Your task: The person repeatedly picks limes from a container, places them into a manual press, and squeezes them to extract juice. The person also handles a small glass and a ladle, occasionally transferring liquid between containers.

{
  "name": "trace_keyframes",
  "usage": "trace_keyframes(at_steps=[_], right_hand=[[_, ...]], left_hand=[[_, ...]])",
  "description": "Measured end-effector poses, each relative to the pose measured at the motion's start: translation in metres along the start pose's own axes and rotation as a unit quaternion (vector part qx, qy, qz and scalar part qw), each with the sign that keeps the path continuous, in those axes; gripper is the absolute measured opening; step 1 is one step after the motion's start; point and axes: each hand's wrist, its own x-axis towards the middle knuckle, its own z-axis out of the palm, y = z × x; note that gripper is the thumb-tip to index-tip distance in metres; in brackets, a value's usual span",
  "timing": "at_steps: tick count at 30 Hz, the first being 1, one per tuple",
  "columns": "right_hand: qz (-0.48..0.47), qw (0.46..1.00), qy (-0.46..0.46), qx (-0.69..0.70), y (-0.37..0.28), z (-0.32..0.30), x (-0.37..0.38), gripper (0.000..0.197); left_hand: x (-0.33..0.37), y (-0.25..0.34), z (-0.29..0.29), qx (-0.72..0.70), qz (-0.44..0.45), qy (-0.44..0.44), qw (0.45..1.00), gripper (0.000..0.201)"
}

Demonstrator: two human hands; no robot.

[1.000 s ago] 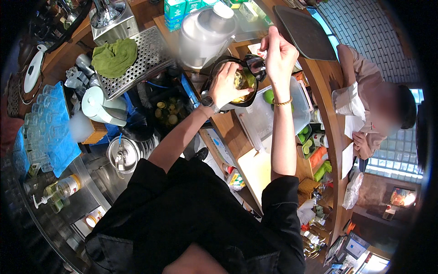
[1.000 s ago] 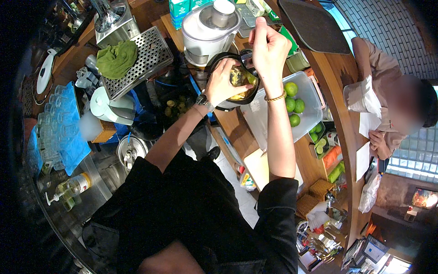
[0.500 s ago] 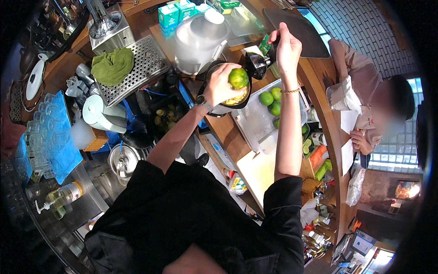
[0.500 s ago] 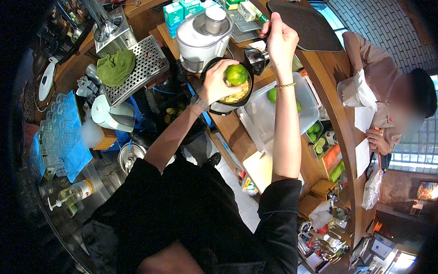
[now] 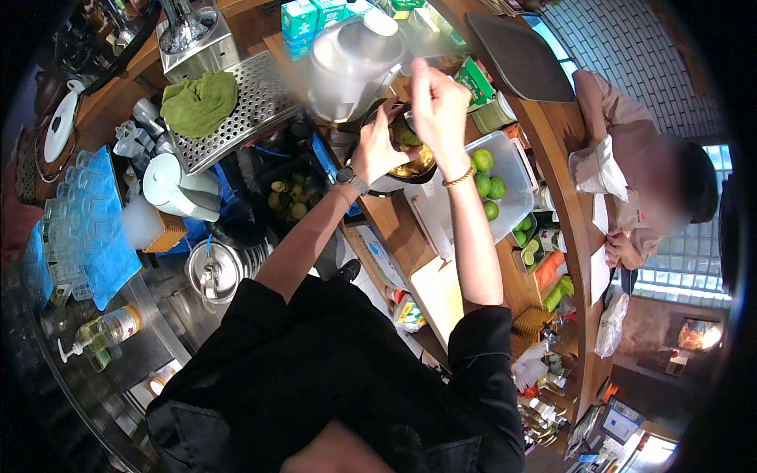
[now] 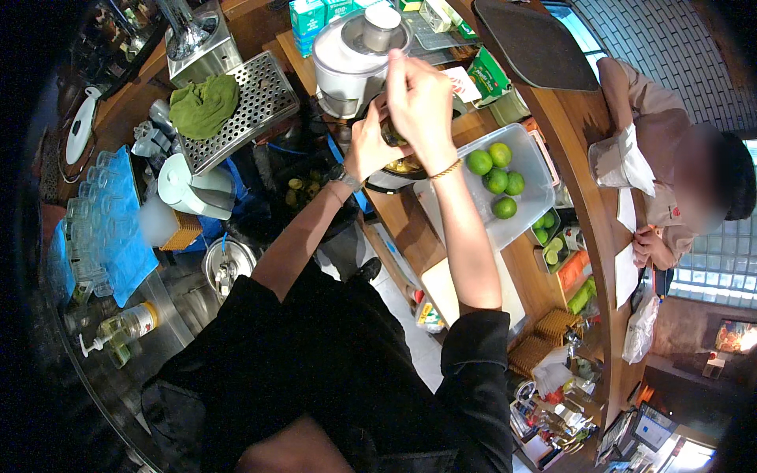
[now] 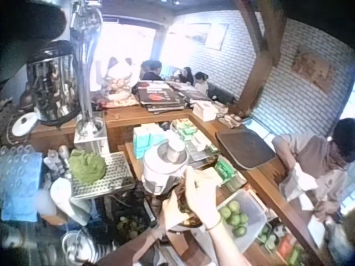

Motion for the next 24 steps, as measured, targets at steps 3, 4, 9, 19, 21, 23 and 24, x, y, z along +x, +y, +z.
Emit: trace_keyframes(at_steps=[3, 4, 9, 19, 21, 23, 24], right_hand=[[-0.077, 0.996, -0.01, -0.05, -0.003, 0.022, -0.018, 0.038], [-0.102, 0.99, -0.013, -0.093, -0.003, 0.029, -0.024, 0.033], [-0.202, 0.971, 0.004, -0.129, 0.01, 0.05, -0.05, 0.023], [-0.107, 0.991, 0.046, -0.059, 0.005, 0.029, -0.04, 0.027], [0.006, 0.996, 0.087, 0.006, 0.004, 0.009, -0.021, 0.039], [0.058, 0.992, 0.101, 0.051, 0.011, -0.014, 0.003, 0.052], [0.102, 0.989, 0.088, 0.055, 0.017, -0.025, 0.013, 0.056]], left_hand=[[-0.003, -0.016, 0.004, -0.017, 0.03, 0.005, 0.999, 0.068], [-0.007, -0.024, 0.009, -0.075, 0.066, 0.03, 0.994, 0.055], [-0.017, -0.037, 0.008, -0.06, 0.062, 0.049, 0.995, 0.053], [-0.015, -0.038, -0.001, 0.077, 0.046, -0.012, 0.996, 0.051], [-0.013, -0.012, -0.011, 0.028, 0.051, 0.007, 0.998, 0.061], [-0.012, -0.012, -0.009, 0.083, 0.099, 0.041, 0.991, 0.064], [-0.011, -0.012, -0.009, 0.08, 0.113, 0.047, 0.989, 0.064]])
